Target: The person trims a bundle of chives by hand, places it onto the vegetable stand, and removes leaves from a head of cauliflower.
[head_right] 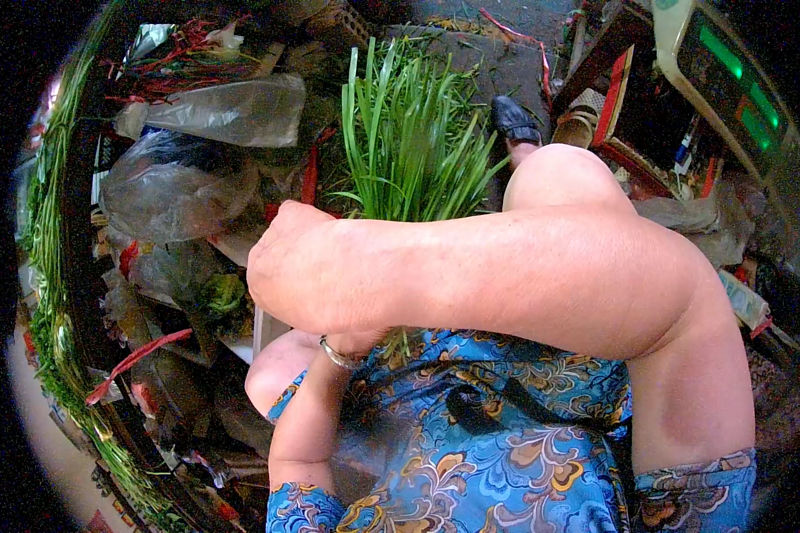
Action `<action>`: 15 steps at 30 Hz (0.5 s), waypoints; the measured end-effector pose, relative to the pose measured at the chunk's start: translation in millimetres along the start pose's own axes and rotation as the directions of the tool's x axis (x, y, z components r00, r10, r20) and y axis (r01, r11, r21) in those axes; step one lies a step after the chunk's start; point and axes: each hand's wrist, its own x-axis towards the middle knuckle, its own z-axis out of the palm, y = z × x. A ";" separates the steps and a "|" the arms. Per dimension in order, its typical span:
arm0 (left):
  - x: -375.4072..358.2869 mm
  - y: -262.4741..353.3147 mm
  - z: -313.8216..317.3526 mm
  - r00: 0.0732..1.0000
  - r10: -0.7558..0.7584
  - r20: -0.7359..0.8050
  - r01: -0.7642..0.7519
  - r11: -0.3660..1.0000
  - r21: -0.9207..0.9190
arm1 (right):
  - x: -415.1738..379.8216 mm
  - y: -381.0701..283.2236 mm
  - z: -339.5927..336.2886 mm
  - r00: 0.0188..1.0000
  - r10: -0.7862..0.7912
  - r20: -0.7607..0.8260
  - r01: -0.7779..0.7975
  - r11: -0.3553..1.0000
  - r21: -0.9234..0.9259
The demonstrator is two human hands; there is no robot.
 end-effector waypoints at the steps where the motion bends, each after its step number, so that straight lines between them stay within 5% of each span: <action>1: 0.7 -1.2 0.0 1.000 -0.001 -0.001 0.001 1.000 0.007 | -0.4 -0.2 0.0 1.000 0.001 0.003 -0.001 1.000 0.001; 15: -2.0 -4.4 -1.7 1.000 -0.015 -0.013 0.015 1.000 0.016 | -1.1 -2.2 -5.5 1.000 -0.003 0.008 0.003 1.000 0.025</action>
